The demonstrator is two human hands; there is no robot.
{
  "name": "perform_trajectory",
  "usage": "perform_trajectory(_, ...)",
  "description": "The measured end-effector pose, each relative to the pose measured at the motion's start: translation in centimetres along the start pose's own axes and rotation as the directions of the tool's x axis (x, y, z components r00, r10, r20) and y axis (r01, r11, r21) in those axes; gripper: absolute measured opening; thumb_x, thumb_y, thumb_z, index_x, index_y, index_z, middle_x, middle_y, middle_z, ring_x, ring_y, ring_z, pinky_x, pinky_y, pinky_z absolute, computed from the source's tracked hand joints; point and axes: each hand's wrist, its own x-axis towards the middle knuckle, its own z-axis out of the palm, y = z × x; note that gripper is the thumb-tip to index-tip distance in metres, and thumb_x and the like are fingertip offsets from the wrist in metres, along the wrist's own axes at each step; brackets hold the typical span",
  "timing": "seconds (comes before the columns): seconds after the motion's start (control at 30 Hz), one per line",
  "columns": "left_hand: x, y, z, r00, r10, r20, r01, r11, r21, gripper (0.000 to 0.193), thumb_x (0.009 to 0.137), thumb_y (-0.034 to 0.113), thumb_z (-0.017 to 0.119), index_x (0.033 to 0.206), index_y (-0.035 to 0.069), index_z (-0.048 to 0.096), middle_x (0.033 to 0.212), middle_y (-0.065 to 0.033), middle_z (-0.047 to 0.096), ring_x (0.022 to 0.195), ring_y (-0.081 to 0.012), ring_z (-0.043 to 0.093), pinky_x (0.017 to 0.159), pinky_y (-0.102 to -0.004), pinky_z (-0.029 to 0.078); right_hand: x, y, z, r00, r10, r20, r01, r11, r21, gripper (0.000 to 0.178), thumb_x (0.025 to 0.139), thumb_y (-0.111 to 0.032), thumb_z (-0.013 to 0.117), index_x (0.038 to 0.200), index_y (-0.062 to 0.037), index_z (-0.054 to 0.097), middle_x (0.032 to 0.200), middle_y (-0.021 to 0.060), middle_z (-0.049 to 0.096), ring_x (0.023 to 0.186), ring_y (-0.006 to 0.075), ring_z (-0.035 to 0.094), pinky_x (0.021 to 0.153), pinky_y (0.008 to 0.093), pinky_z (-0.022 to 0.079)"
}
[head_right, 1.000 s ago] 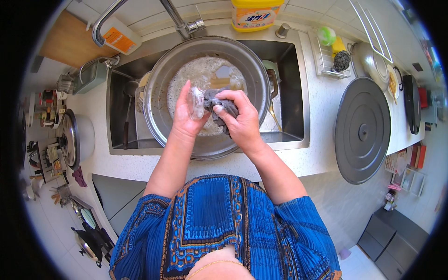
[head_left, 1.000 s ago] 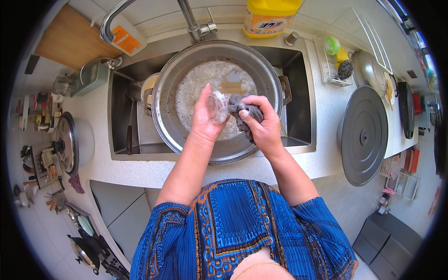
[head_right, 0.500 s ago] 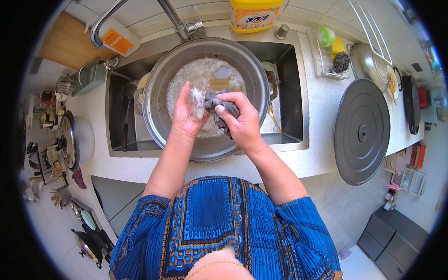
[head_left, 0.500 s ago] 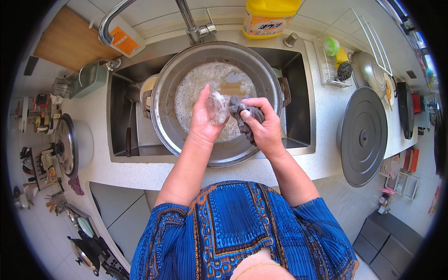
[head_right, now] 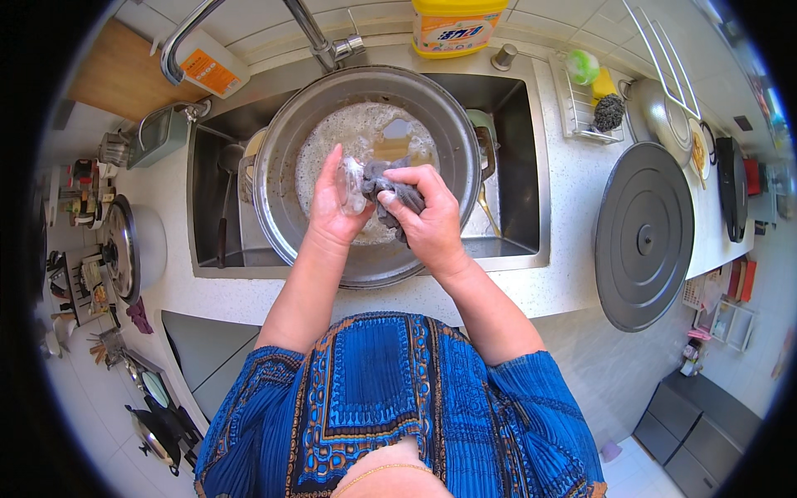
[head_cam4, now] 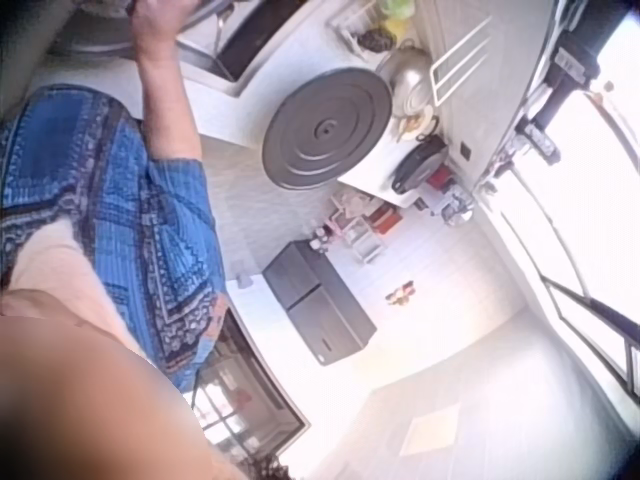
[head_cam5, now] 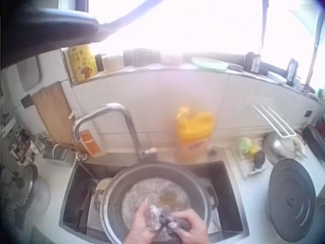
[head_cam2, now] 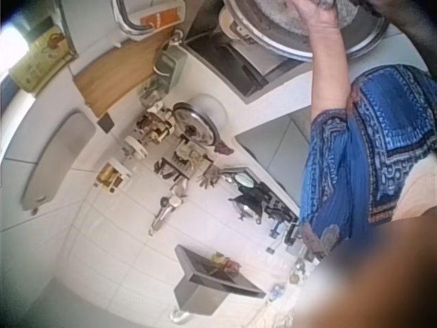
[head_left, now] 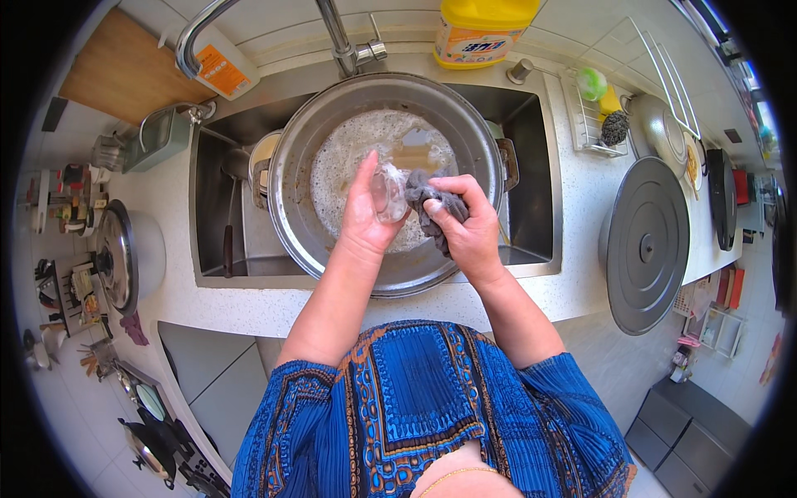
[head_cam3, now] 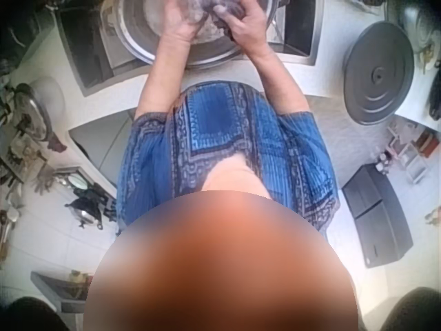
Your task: The person scrubs a small glass with a dark cloth in a soapy metal basin, repeatedly rubbing the exterior and interior surfaces. The person then rinses the glass under running water and briefly wrings out the cloth.
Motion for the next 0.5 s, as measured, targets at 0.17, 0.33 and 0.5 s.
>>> perform_trajectory(0.17,-0.34,-0.02,0.44,1.0,0.004,0.011,-0.004,1.0,0.012,0.034,0.087,0.035,0.061,0.106,0.006,0.059,0.093,-0.0087,0.066,0.083,-0.0228,0.064,0.073,-0.0357,0.055,-0.1,0.2,0.11,1.0,-0.009,-0.007,0.009,1.0,-0.007,0.022,0.076,-0.004,0.071,0.096,-0.0039,0.061,0.092,0.0093,0.061,0.087,0.0215,0.059,0.08,0.0299,0.047)
perform_trajectory(0.33,0.28,0.2,-0.2,0.999,-0.025,-0.029,0.025,1.0,-0.001,0.029,0.088,0.038,0.059,0.087,0.01,0.063,0.081,-0.0075,0.067,0.076,-0.0231,0.067,0.067,-0.0372,0.057,-0.06,0.02,-0.23,0.998,0.052,-0.036,-0.051,0.998,0.033,0.023,0.076,-0.003,0.071,0.097,-0.0035,0.061,0.094,0.0086,0.061,0.089,0.0204,0.06,0.081,0.0292,0.047)
perform_trajectory(0.5,0.18,0.13,-0.07,0.999,-0.042,-0.016,0.042,0.999,-0.021,0.028,0.088,0.038,0.06,0.086,0.01,0.062,0.081,-0.0075,0.067,0.072,-0.0229,0.067,0.059,-0.0349,0.057,-0.1,0.05,-0.44,0.999,0.034,-0.041,-0.033,0.999,0.022,0.024,0.076,-0.002,0.071,0.098,-0.0032,0.061,0.095,0.0089,0.061,0.09,0.0204,0.06,0.082,0.0292,0.047)
